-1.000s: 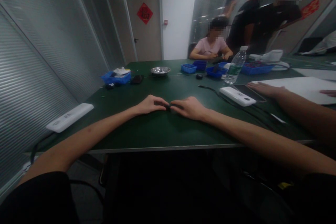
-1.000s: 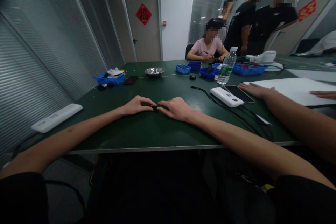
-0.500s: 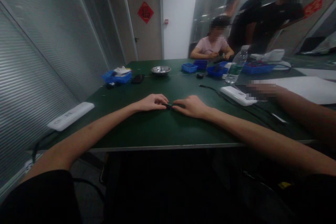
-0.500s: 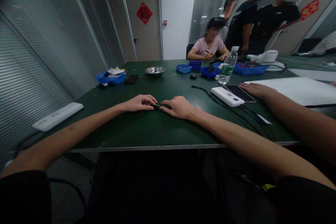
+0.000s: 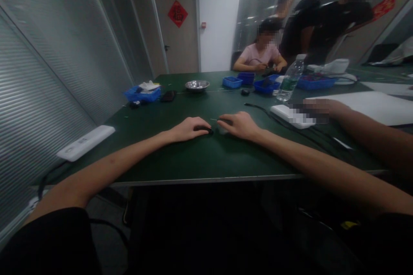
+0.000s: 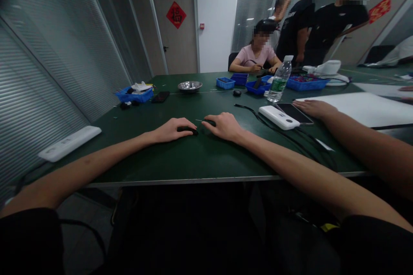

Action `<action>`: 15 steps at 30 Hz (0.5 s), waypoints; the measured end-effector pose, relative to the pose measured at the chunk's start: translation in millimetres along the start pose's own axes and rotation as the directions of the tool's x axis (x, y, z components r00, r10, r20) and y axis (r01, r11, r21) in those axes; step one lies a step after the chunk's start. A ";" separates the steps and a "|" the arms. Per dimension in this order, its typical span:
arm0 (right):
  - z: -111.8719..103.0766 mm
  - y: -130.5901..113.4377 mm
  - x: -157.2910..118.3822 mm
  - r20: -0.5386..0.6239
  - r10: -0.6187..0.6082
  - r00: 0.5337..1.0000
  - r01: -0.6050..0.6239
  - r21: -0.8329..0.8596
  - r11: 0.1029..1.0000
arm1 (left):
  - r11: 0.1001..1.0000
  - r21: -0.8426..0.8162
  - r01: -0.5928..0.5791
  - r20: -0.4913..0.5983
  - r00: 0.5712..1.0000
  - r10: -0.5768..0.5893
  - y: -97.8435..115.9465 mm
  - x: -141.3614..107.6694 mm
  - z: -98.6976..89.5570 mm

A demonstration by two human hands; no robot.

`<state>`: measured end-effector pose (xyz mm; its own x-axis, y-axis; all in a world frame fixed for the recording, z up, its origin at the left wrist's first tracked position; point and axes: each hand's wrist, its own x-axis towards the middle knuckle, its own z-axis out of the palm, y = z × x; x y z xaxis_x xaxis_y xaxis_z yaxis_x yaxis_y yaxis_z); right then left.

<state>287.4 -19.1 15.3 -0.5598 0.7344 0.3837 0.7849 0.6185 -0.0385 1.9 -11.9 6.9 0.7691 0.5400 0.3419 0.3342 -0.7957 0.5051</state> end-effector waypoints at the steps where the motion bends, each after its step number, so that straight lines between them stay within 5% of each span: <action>1: -0.1 -0.5 -0.1 0.003 0.003 1.000 -0.003 -0.001 1.000 | 1.000 0.029 -0.005 0.003 1.000 0.005 2.6 0.4 1.1; 9: -1.1 -3.0 -0.3 0.023 -0.007 1.000 0.007 0.000 1.000 | 0.997 0.077 -0.013 -0.026 1.000 0.015 1.9 -0.6 -3.6; 15: -2.4 -2.8 0.2 0.049 -0.015 0.999 0.014 0.008 1.000 | 0.973 0.144 0.181 -0.183 0.971 -0.154 -48.6 -11.7 -35.2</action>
<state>285.8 -21.3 17.7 -0.5838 0.7381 0.3382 0.7746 0.6312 -0.0405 -42.5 30.1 6.3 0.5958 0.6969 0.3992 0.5427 -0.7157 0.4395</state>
